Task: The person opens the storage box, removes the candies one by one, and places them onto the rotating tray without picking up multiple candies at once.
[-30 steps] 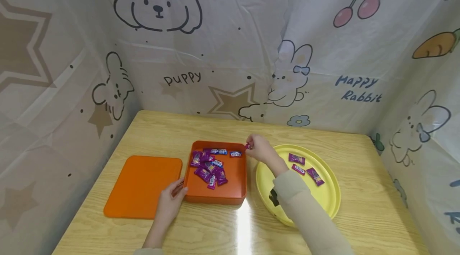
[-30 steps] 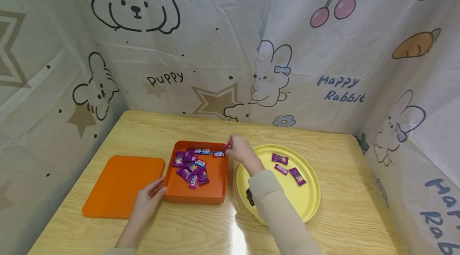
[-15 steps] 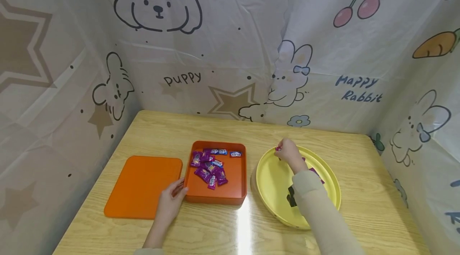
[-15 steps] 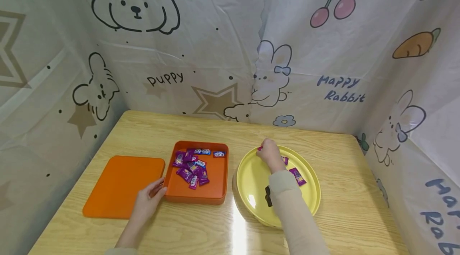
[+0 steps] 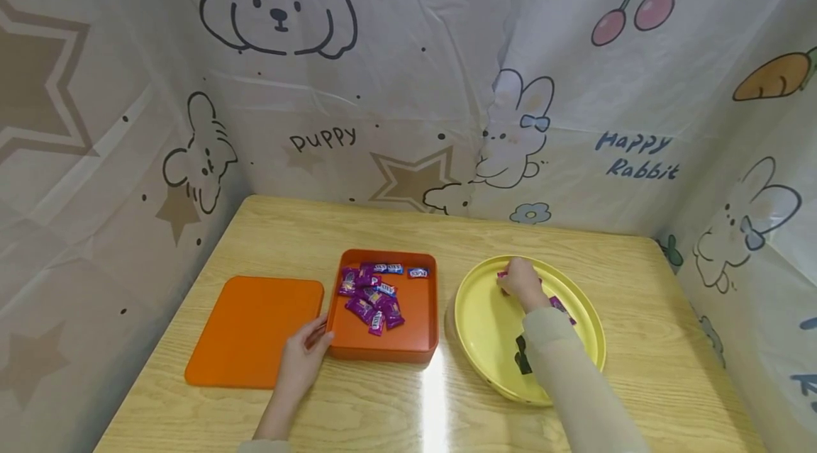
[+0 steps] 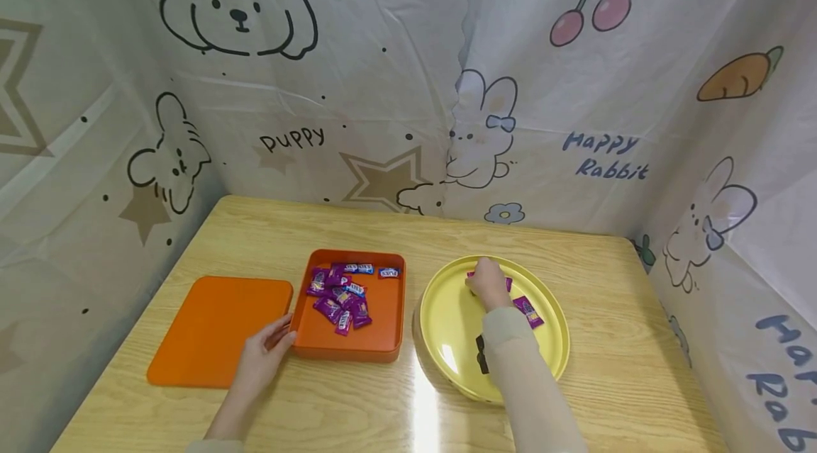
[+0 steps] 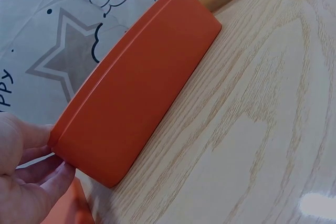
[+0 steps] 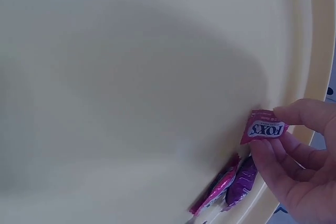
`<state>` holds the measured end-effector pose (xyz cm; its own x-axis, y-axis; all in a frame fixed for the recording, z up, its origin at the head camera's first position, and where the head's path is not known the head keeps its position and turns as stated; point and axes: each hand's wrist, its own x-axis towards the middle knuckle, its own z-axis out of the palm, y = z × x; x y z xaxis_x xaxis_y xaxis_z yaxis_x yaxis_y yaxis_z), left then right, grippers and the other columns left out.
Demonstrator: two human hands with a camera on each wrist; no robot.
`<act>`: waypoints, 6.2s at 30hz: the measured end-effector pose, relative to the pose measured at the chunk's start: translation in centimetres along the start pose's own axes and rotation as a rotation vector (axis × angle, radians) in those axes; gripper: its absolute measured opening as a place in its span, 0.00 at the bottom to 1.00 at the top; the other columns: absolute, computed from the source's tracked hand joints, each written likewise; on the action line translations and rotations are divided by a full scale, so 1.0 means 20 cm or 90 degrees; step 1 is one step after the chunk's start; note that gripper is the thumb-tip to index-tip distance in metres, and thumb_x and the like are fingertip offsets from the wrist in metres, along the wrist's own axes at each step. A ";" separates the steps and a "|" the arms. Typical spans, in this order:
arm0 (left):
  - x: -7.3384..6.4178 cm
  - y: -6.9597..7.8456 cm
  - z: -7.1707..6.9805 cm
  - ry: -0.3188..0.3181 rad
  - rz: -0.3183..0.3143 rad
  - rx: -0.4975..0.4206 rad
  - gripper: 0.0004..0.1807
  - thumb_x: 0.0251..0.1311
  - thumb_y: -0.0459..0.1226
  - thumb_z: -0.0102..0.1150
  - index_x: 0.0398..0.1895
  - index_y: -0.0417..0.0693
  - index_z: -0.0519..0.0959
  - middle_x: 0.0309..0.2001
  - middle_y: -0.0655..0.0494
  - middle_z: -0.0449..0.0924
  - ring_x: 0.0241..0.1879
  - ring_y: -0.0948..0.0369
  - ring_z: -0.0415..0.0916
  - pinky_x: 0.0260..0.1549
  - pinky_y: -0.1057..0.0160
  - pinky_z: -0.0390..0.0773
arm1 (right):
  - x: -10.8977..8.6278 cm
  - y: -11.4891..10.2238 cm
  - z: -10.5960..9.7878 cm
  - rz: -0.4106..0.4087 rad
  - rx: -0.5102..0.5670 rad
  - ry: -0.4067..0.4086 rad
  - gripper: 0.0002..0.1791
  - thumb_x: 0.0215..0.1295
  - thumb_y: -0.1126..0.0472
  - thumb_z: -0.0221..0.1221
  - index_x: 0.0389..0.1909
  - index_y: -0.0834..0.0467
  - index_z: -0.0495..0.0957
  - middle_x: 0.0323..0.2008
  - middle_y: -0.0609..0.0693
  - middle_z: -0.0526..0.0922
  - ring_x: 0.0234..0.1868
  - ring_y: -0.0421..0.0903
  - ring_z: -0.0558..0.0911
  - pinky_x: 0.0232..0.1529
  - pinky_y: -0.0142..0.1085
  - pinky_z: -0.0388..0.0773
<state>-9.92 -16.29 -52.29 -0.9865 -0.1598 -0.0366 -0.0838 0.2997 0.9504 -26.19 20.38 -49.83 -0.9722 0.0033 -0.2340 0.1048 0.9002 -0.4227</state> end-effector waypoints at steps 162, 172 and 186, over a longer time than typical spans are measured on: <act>0.00 0.00 0.00 0.013 0.008 0.004 0.22 0.60 0.30 0.54 0.56 0.28 0.69 0.52 0.31 0.72 0.53 0.42 0.71 0.51 0.54 0.73 | -0.15 -0.45 0.07 -0.316 0.044 0.187 0.13 0.51 0.73 0.59 0.40 0.69 0.79 0.40 0.62 0.77 0.40 0.55 0.79 0.40 0.41 0.81; 0.00 0.00 0.00 0.008 0.007 0.001 0.22 0.60 0.31 0.54 0.57 0.28 0.68 0.53 0.32 0.72 0.53 0.43 0.71 0.51 0.55 0.73 | -0.14 -0.23 0.03 -0.230 0.053 0.189 0.15 0.49 0.72 0.60 0.41 0.71 0.77 0.38 0.62 0.77 0.40 0.57 0.77 0.43 0.45 0.79; 0.00 0.00 0.00 0.016 0.010 0.013 0.22 0.60 0.31 0.55 0.56 0.28 0.69 0.52 0.31 0.72 0.52 0.42 0.72 0.50 0.53 0.73 | -0.13 -0.09 0.05 -0.140 0.015 0.047 0.13 0.50 0.74 0.60 0.39 0.73 0.78 0.36 0.64 0.80 0.36 0.55 0.78 0.40 0.43 0.80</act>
<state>-10.00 -16.27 -52.37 -0.9838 -0.1788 -0.0128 -0.0706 0.3209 0.9445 -23.62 18.29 -49.31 -0.9848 -0.1586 -0.0701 -0.1066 0.8726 -0.4767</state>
